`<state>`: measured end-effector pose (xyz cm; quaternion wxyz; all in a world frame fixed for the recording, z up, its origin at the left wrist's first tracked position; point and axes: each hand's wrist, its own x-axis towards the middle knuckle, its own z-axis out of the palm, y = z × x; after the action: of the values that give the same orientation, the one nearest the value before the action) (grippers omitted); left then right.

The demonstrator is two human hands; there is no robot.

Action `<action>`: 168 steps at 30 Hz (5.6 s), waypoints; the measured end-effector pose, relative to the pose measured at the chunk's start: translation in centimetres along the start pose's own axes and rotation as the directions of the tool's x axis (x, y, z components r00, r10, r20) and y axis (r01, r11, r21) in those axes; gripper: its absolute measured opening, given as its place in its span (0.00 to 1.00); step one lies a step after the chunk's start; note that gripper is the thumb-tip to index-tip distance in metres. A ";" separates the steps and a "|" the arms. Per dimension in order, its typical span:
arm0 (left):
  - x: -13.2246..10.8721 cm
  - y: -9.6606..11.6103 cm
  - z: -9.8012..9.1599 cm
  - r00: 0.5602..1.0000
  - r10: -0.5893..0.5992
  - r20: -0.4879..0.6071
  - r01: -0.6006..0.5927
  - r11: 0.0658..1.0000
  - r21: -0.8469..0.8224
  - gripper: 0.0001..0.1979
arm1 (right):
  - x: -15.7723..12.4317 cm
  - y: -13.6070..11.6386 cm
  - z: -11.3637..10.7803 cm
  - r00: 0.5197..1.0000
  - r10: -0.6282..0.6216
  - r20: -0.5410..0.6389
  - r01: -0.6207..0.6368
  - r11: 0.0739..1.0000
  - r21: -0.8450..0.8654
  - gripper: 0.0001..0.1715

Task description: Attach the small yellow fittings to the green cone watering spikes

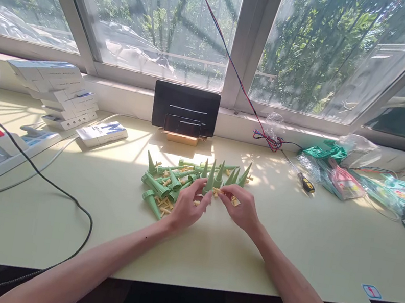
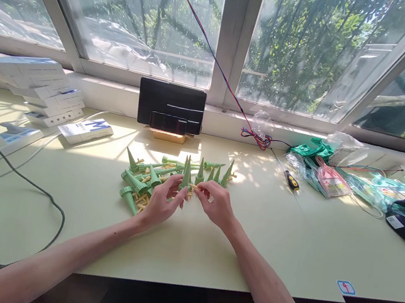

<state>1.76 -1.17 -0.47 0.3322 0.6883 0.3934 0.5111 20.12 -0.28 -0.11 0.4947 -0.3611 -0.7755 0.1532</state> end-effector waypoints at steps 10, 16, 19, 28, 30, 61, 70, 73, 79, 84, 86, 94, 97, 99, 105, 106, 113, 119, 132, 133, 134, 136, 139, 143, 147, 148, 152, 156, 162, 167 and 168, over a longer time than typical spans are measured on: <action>0.0 0.2 -0.2 0.999 0.007 0.034 -0.006 1.000 -0.012 0.16 | 0.1 -0.6 0.1 0.996 -0.024 -0.082 0.025 1.000 0.011 0.06; -0.3 -0.4 -0.2 0.997 -0.004 0.072 0.003 1.000 0.019 0.18 | -0.1 -0.6 0.4 0.996 -0.003 -0.084 0.004 1.000 0.009 0.07; -0.3 -0.5 -0.1 0.996 0.002 0.084 -0.003 1.000 0.011 0.19 | -0.1 -0.6 0.5 0.996 -0.006 -0.084 0.006 1.000 0.001 0.08; -0.3 0.0 -0.4 0.987 0.020 0.157 -0.023 1.000 0.016 0.17 | 0.0 -0.9 0.7 0.995 -0.005 -0.098 0.008 0.999 0.034 0.08; -0.3 0.0 -0.4 0.985 0.021 0.172 -0.025 0.999 0.021 0.17 | 0.0 -1.0 0.7 0.995 -0.003 -0.100 0.007 0.999 0.040 0.08; 0.5 0.3 -0.5 0.990 -0.124 0.074 0.140 0.943 -0.301 0.20 | -0.1 -1.1 1.1 0.992 0.029 -0.125 -0.025 0.999 0.037 0.09; 0.4 0.3 -0.4 0.990 -0.108 0.094 0.136 0.913 -0.385 0.19 | -0.1 -1.3 1.1 0.992 0.024 -0.127 -0.019 0.999 0.040 0.08; 0.5 0.4 -0.3 0.987 -0.121 0.105 0.154 0.896 -0.417 0.18 | -0.1 -1.3 1.1 0.992 0.035 -0.119 -0.031 0.999 0.036 0.08; 0.4 0.8 -0.4 0.983 -0.121 0.142 0.167 0.907 -0.388 0.19 | -0.2 -1.3 1.2 0.994 0.043 -0.103 -0.038 0.998 0.049 0.09; 0.4 0.8 -0.5 0.980 -0.120 0.158 0.169 0.923 -0.345 0.19 | -0.3 -1.2 1.3 0.994 0.043 -0.097 -0.039 0.998 0.047 0.09; 0.3 0.7 -0.6 0.978 -0.104 0.182 0.157 0.938 -0.309 0.18 | -0.3 -1.2 1.3 0.995 0.035 -0.095 -0.030 0.998 0.056 0.08; 0.1 0.5 -0.8 0.975 -0.096 0.198 0.137 0.969 -0.206 0.18 | -0.2 -1.5 1.3 0.993 0.022 -0.117 -0.017 0.999 0.039 0.07; 0.3 0.9 -0.8 0.975 -0.130 0.180 0.175 0.947 -0.267 0.18 | -0.2 -1.6 1.4 0.988 0.016 -0.151 -0.014 1.000 0.019 0.07; 0.5 1.2 -0.8 0.971 -0.148 0.187 0.206 0.915 -0.346 0.18 | -0.2 -1.7 1.4 0.982 0.020 -0.187 -0.018 1.000 0.014 0.06; 0.7 1.3 -0.8 0.967 -0.160 0.199 0.238 0.847 -0.475 0.18 | -0.1 -1.9 1.3 0.981 0.024 -0.195 -0.022 1.000 0.014 0.06; 0.7 1.3 -0.8 0.968 -0.158 0.194 0.234 0.847 -0.477 0.18 | -0.1 -1.9 1.3 0.983 0.019 -0.182 -0.016 1.000 0.016 0.07; 0.6 1.0 -0.7 0.974 -0.141 0.180 0.210 0.863 -0.460 0.18 | -0.2 -1.8 1.5 0.991 0.018 -0.136 -0.015 1.000 0.027 0.07; 0.6 0.7 -0.8 0.980 -0.114 0.164 0.175 0.889 -0.424 0.17 | -0.3 -1.7 1.5 0.993 0.021 -0.115 -0.017 0.999 0.038 0.07; 0.3 -0.9 -1.0 0.993 0.032 0.116 -0.005 0.975 -0.223 0.18 | -0.4 -1.0 1.7 0.992 0.045 -0.115 -0.034 0.995 0.093 0.08; 0.2 -0.9 -1.0 0.992 0.042 0.116 -0.017 0.978 -0.207 0.18 | -0.4 -1.0 1.7 0.992 0.052 -0.113 -0.040 0.994 0.099 0.08; 0.2 -0.9 -1.0 0.992 0.051 0.115 -0.029 0.982 -0.188 0.18 | -0.4 -0.9 1.7 0.992 0.056 -0.112 -0.045 0.994 0.104 0.08; 0.2 -0.8 -1.0 0.992 0.066 0.110 -0.049 0.988 -0.147 0.18 | -0.4 -0.9 1.7 0.992 0.062 -0.112 -0.050 0.993 0.111 0.08; 0.3 -0.7 -1.1 0.991 0.090 0.095 -0.079 0.991 -0.107 0.18 | -0.3 -0.9 1.6 0.991 0.074 -0.110 -0.061 0.992 0.114 0.09; 0.3 -0.6 -1.1 0.988 0.128 0.086 -0.120 0.989 -0.087 0.18 | -0.3 -1.1 1.6 0.990 0.092 -0.107 -0.078 0.988 0.130 0.09; 0.4 -0.6 -1.2 0.983 0.163 0.082 -0.158 0.985 -0.064 0.18 | -0.3 -1.1 1.7 0.988 0.105 -0.109 -0.088 0.985 0.148 0.08; 0.4 -0.6 -1.2 0.982 0.172 0.081 -0.167 0.984 -0.062 0.17 | -0.3 -1.0 1.7 0.988 0.109 -0.112 -0.091 0.984 0.153 0.08; 0.4 -0.8 -1.1 0.979 0.189 0.072 -0.187 0.982 -0.027 0.17 | -0.4 -0.8 1.9 0.986 0.126 -0.105 -0.107 0.980 0.166 0.09; 0.4 -1.1 -1.1 0.980 0.189 0.062 -0.191 0.981 0.028 0.18 | -0.5 -0.7 1.9 0.985 0.141 -0.096 -0.124 0.979 0.164 0.10; 0.4 -1.4 -1.1 0.985 0.170 0.018 -0.171 0.985 0.040 0.19 | -0.5 -0.6 1.9 0.984 0.156 -0.091 -0.140 0.977 0.162 0.12; 0.3 -1.6 -1.1 0.988 0.148 0.035 -0.150 0.988 0.032 0.19 | -0.4 -0.7 1.8 0.982 0.172 -0.082 -0.160 0.977 0.142 0.14; 0.3 -1.6 -1.1 0.988 0.145 0.042 -0.146 0.989 0.023 0.19 | -0.4 -0.8 1.8 0.981 0.176 -0.079 -0.164 0.977 0.139 0.14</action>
<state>0.40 -0.08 -1.41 0.2926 0.7296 0.3420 0.5149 18.38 -0.90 -0.75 0.5375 -0.3992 -0.7065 0.2291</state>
